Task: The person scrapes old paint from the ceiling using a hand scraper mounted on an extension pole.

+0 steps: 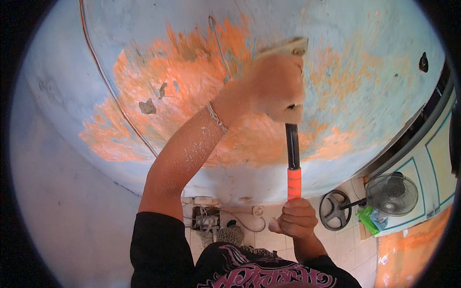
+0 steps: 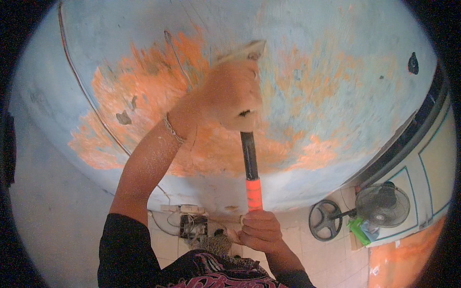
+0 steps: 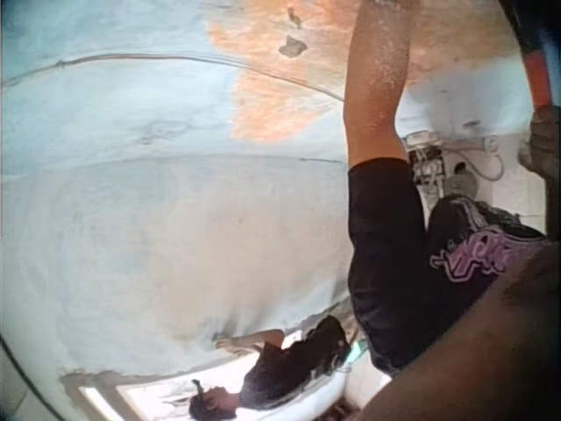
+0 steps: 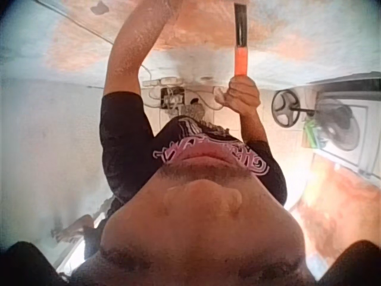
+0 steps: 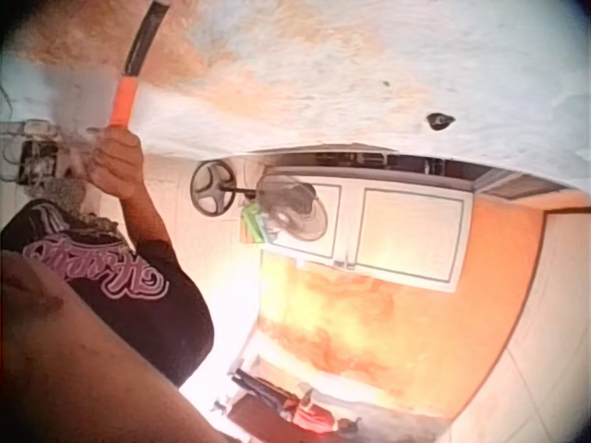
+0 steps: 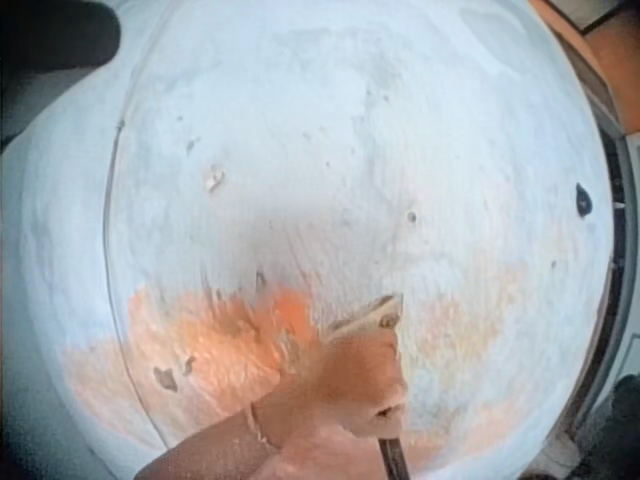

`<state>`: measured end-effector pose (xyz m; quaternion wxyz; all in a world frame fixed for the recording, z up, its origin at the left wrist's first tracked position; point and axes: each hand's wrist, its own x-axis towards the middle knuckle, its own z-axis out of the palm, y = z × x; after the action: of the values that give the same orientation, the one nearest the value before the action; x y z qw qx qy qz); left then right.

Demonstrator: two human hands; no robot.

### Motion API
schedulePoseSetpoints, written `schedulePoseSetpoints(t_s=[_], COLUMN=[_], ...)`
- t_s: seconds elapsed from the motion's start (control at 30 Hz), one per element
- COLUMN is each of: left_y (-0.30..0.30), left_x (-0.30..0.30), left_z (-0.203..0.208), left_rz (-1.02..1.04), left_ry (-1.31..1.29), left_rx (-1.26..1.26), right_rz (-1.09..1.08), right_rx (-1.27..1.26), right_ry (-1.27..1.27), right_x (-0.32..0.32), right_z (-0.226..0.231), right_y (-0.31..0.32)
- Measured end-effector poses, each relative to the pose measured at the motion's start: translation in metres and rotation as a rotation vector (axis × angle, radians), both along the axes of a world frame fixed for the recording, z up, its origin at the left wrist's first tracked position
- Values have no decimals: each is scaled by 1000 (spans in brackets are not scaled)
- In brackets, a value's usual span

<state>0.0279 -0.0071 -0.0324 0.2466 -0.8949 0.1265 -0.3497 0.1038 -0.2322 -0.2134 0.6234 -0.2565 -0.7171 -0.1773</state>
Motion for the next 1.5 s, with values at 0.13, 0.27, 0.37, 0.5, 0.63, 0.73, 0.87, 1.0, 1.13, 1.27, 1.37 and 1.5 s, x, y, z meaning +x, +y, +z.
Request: schedulePoseSetpoints(t_s=[0.13,0.27,0.37,0.5,0.63,0.73,0.87,1.0,1.13,1.27,1.37,1.5], left_y=[7,-5,3,8,2,3,5,5,10,-5,-6,1], left_x=[-5,-9,-10,-15,-12,-20,-20,-20,-18,-5,4,4], left_z=[41,10,-8,23,0,-1,-1,8,54,11,0,35], left_rz=[-76,-33,-148,-141,-108,-123,-141,-137,-57,-34,-51,-80], left_ry=[-188,-138,-72,-204,-120,-67,-100,-25,-202,-100,-28,-145], left_rx=[96,74,-46,37,49,12,-13,-8,133,61,-16,66], right_rz=[70,117,77,51,48,165,136,71,56,61,-4,-93], right_rx=[61,-8,-22,105,-5,-11,-6,24,68,-1,5,-95], right_ry=[-91,-94,-179,-96,-95,-207,-212,-205,-127,-99,-107,-172], right_x=[8,-1,-8,-5,-4,-9,-12,-5,3,7,8,6], right_z=[24,8,3,27,2,11,7,0,38,9,7,30], right_y=[23,7,5,23,7,8,12,18,28,3,-8,1])
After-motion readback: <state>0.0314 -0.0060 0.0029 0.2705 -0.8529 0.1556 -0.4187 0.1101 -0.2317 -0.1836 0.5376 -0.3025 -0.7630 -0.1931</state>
